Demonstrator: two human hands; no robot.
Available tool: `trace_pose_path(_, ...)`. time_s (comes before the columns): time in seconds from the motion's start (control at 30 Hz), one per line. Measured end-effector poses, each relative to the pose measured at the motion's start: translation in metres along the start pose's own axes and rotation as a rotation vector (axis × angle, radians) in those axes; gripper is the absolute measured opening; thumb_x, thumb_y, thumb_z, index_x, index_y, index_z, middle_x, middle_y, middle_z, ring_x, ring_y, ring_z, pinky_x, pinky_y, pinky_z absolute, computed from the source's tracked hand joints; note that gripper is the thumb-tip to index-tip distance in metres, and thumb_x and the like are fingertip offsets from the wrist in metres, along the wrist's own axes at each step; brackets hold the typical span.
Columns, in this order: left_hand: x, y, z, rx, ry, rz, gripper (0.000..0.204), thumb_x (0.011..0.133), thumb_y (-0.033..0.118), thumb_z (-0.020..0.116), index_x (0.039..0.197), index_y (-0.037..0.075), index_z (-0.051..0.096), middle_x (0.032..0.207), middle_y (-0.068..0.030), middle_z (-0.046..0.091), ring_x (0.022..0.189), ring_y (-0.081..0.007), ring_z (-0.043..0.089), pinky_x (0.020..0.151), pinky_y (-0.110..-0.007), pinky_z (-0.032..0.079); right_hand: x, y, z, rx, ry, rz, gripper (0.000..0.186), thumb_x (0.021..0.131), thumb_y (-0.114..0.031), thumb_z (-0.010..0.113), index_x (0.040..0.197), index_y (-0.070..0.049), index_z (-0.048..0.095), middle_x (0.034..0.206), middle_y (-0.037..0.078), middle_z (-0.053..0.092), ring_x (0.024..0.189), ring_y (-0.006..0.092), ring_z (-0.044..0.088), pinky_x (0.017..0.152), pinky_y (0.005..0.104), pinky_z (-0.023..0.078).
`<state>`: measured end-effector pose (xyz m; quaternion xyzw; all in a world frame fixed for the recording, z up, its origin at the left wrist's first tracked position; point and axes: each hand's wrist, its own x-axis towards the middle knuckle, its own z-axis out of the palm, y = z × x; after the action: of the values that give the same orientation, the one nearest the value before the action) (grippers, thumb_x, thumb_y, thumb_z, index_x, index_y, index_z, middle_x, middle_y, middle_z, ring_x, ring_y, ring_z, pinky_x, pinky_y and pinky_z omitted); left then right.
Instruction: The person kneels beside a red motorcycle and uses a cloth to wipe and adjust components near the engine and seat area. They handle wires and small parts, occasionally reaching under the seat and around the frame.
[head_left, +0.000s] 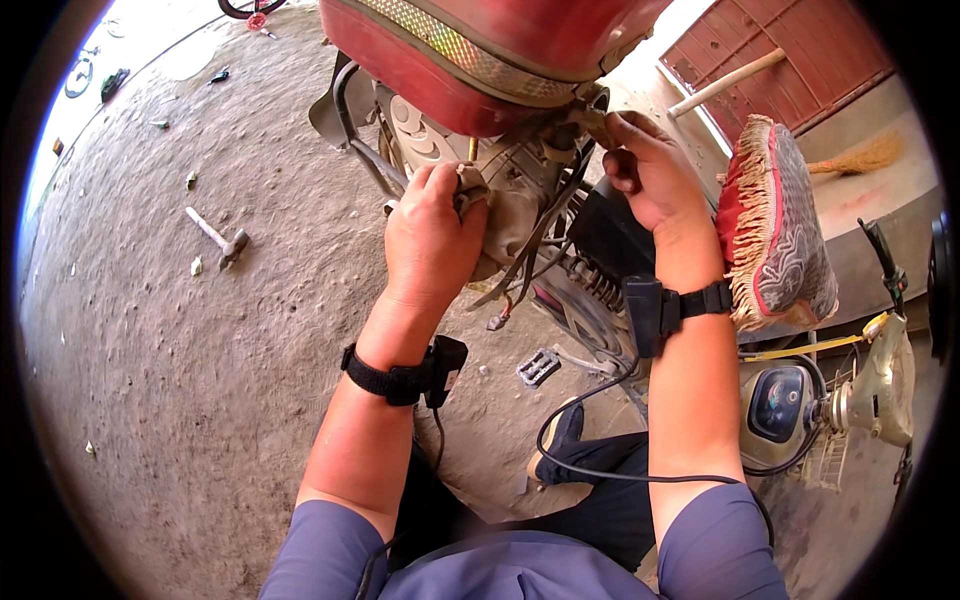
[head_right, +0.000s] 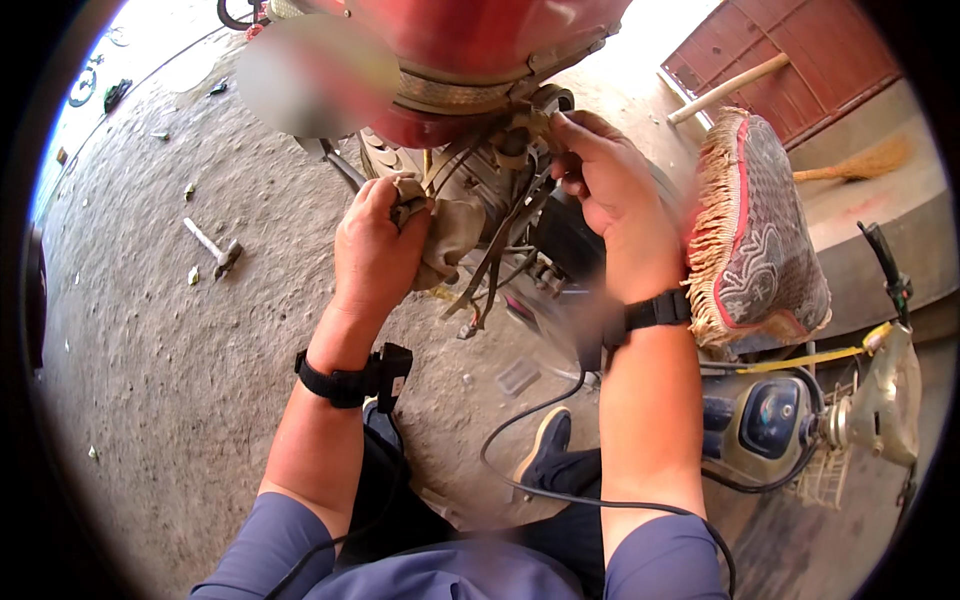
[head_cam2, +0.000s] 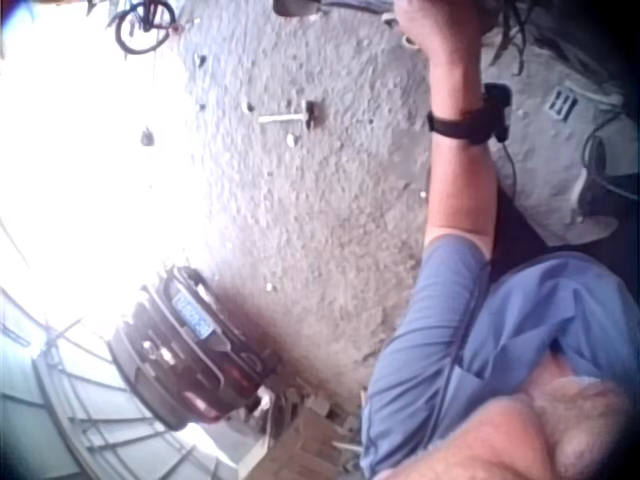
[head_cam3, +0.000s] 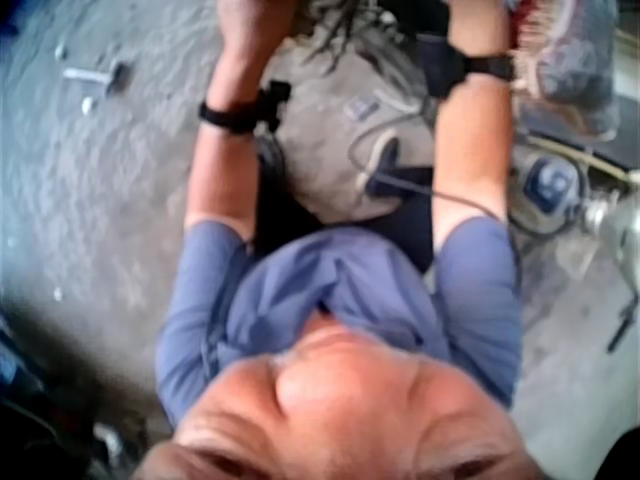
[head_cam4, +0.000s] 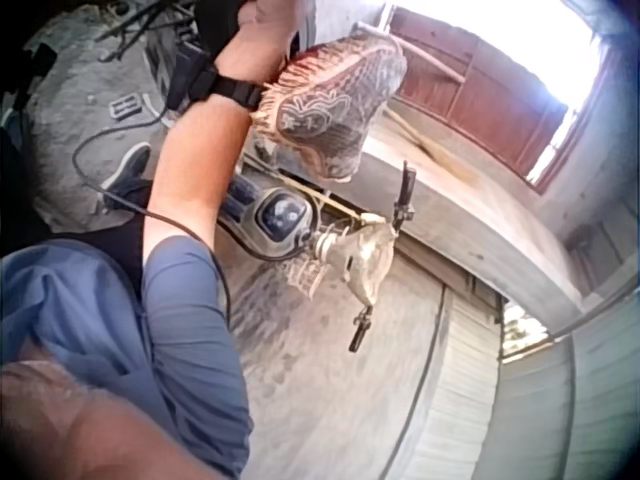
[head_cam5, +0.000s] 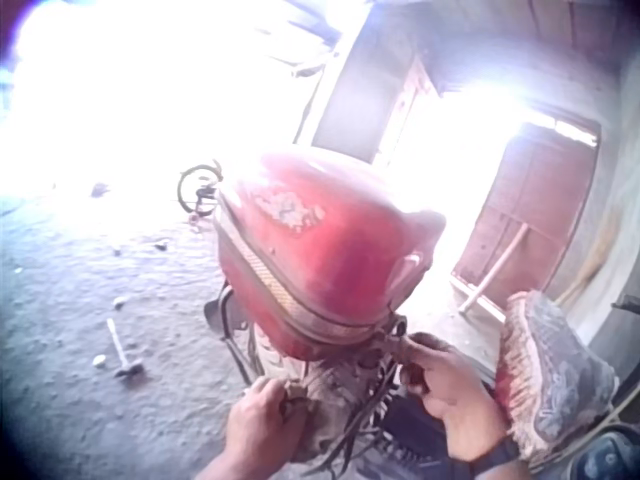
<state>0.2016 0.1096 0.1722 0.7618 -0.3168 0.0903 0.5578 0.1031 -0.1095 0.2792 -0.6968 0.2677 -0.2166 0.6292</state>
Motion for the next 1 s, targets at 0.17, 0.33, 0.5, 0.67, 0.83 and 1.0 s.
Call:
trace_pose_path(0.17,-0.001,0.000,0.004,0.007,-0.021,0.012,0.033,0.083,0.016,0.075,0.112,0.004,0.065,0.109,-0.0152,0.067,0.095,-0.0401,0.067,0.080,-0.047,0.055,0.014,-0.007,0.008,-0.810,0.066,-0.331,0.036,0.095,-0.036,0.070,0.101,-0.001,0.073,0.073,0.007,0.064,0.060,0.0149,0.053,0.058,0.0344,0.044)
trace_pose_path(0.33,-0.002,0.002,0.004,0.002,-0.021,0.000,0.030,0.085,0.017,0.074,0.111,0.005,0.067,0.108,-0.0152,0.068,0.096,-0.0396,0.068,0.081,-0.045,0.055,-0.001,-0.010,0.007,-0.497,0.071,-0.153,0.035,0.098,-0.037,0.069,0.101,-0.003,0.073,0.080,0.008,0.068,0.063,0.0143,0.059,0.055,0.0321,0.043)
trace_pose_path(0.5,-0.002,0.004,0.004,-0.015,-0.031,-0.028,0.026,0.088,0.019,0.073,0.109,0.005,0.069,0.107,-0.0153,0.070,0.098,-0.0378,0.068,0.083,-0.042,0.054,-0.016,-0.013,-0.011,0.282,-0.025,-0.166,0.031,0.100,-0.035,0.069,0.102,-0.004,0.070,0.091,0.003,0.072,0.064,0.0108,0.061,0.050,0.0241,0.037)
trace_pose_path(0.67,-0.003,0.007,0.007,-0.022,-0.044,-0.029,0.031,0.084,0.017,0.074,0.112,0.005,0.066,0.107,-0.0141,0.067,0.095,-0.0396,0.068,0.080,-0.046,0.056,-0.029,-0.015,-0.009,-0.283,-0.047,-0.144,0.033,0.099,-0.035,0.071,0.100,-0.003,0.071,0.080,0.000,0.064,0.059,0.0040,0.048,0.052,0.0228,0.036)
trace_pose_path(0.83,-0.005,0.007,0.008,-0.003,-0.066,-0.056,0.031,0.084,0.018,0.074,0.111,0.006,0.067,0.107,-0.0140,0.068,0.095,-0.0395,0.068,0.080,-0.046,0.056,-0.043,0.005,-0.019,0.149,-0.090,-0.169,0.022,0.102,-0.026,0.066,0.107,-0.005,0.068,0.081,0.003,0.067,0.063,0.0099,0.058,0.053,0.0232,0.040)
trace_pose_path(1.0,-0.005,0.010,0.007,-0.039,-0.056,-0.065,0.023,0.087,0.018,0.074,0.104,0.004,0.069,0.102,-0.0154,0.069,0.094,-0.0371,0.069,0.081,-0.041,0.054,-0.059,0.000,-0.016,0.443,-0.063,-0.146,0.021,0.104,-0.028,0.061,0.106,-0.008,0.066,0.084,0.004,0.068,0.065,0.0122,0.062,0.054,0.0231,0.042)
